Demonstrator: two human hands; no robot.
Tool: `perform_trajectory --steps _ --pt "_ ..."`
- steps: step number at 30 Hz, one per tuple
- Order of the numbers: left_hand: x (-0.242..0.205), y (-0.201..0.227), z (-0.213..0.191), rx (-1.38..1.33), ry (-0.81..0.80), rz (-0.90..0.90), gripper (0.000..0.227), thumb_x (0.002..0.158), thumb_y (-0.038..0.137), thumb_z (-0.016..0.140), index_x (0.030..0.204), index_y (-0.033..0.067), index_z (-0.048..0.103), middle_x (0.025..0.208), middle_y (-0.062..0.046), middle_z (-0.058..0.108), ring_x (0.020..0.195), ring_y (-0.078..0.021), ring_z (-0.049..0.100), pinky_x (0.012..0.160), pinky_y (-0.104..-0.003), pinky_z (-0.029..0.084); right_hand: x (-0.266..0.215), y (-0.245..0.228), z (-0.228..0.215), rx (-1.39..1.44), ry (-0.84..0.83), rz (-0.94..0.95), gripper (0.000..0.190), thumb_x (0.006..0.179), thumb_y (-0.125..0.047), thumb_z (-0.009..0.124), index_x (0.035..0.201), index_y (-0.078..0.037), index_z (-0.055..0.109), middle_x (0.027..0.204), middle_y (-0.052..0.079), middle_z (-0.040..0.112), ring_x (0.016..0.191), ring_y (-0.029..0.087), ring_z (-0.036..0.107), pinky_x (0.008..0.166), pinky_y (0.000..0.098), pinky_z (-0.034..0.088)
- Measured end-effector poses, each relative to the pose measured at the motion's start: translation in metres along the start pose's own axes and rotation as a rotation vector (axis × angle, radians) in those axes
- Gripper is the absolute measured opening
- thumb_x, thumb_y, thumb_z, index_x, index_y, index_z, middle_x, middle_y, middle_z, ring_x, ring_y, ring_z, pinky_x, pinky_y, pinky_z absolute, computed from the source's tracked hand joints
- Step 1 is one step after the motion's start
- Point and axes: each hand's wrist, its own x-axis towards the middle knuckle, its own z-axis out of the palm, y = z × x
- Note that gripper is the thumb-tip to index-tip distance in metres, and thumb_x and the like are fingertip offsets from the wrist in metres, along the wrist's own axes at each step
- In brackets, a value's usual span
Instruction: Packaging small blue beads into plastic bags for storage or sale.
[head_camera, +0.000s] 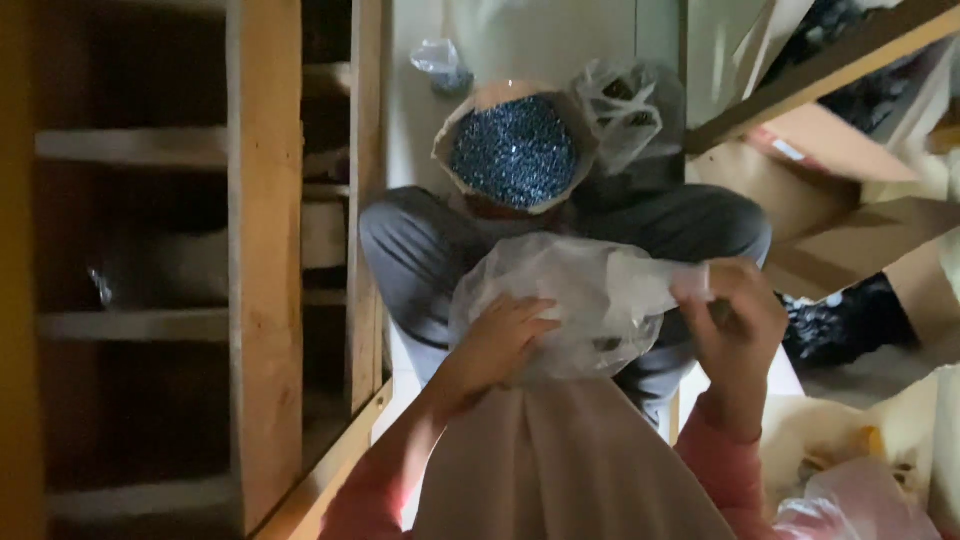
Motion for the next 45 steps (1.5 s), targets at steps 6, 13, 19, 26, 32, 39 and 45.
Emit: perform_trajectory --steps 6,13,19,26,32,39,45 --pt "0.026 0.056 -0.069 -0.961 0.422 -0.226 0.068 0.089 0.018 0.078 0.145 0.0031 0.041 0.137 -0.020 0.054 0.104 -0.0335 0.068 0.077 -0.035 0.060 0.016 -0.032 0.055 -0.009 -0.266 -0.295 0.035 0.088 -0.019 0.078 0.122 -0.010 0.074 0.119 0.010 0.072 0.112 0.036 0.066 0.096 0.0474 0.052" --pt "0.062 0.039 -0.051 -0.872 0.752 -0.322 0.006 0.093 0.009 0.077 0.099 0.0073 0.077 0.103 -0.013 0.074 0.083 -0.0285 0.076 0.066 -0.033 0.061 0.035 -0.044 0.101 0.241 -0.070 0.060 0.032 0.095 0.003 0.070 0.124 0.000 0.057 0.115 0.016 0.056 0.092 0.033 0.071 0.081 0.0446 0.063" --pt "0.068 0.020 -0.034 -1.512 0.662 -0.606 0.026 0.095 0.024 0.077 0.097 -0.0017 0.079 0.104 -0.022 0.076 0.104 -0.0379 0.073 0.092 -0.051 0.059 0.042 -0.014 0.107 0.030 -0.096 0.117 0.007 0.095 -0.005 0.077 0.099 -0.008 0.073 0.095 0.007 0.075 0.086 0.030 0.073 0.072 0.0372 0.061" --pt "0.080 0.011 -0.045 -1.249 0.949 -0.676 0.020 0.095 0.014 0.075 0.086 -0.0046 0.073 0.078 -0.022 0.073 0.072 -0.0292 0.073 0.066 -0.043 0.063 0.031 -0.020 0.125 0.305 -0.066 0.247 0.005 0.103 0.000 0.062 0.099 0.000 0.066 0.085 0.011 0.065 0.072 0.026 0.062 0.074 0.0381 0.054" --pt "0.084 0.026 -0.071 -1.088 0.950 -0.538 0.018 0.089 0.008 0.080 0.103 -0.0025 0.076 0.079 -0.014 0.073 0.073 -0.0157 0.067 0.071 -0.036 0.060 0.049 -0.032 0.122 0.024 -0.097 0.084 0.004 0.092 -0.011 0.079 0.095 -0.009 0.076 0.078 0.006 0.069 0.066 0.024 0.064 0.066 0.0343 0.052" --pt "0.076 0.027 -0.080 -1.095 0.904 -0.487 0.043 0.091 0.003 0.077 0.132 0.0015 0.066 0.081 -0.012 0.073 0.077 -0.0126 0.067 0.075 -0.035 0.063 0.064 -0.026 0.123 0.060 -0.175 0.021 0.019 0.084 -0.003 0.084 0.100 -0.012 0.078 0.096 0.009 0.066 0.093 0.028 0.065 0.071 0.0356 0.055" --pt "0.085 0.008 -0.067 -0.904 0.888 -0.501 0.035 0.087 0.008 0.083 0.118 0.0020 0.069 0.086 -0.018 0.075 0.072 -0.0181 0.069 0.068 -0.037 0.062 0.071 -0.035 0.124 0.407 -0.080 0.237 0.006 0.094 -0.002 0.076 0.092 -0.002 0.070 0.093 0.012 0.066 0.087 0.028 0.065 0.076 0.0395 0.057"
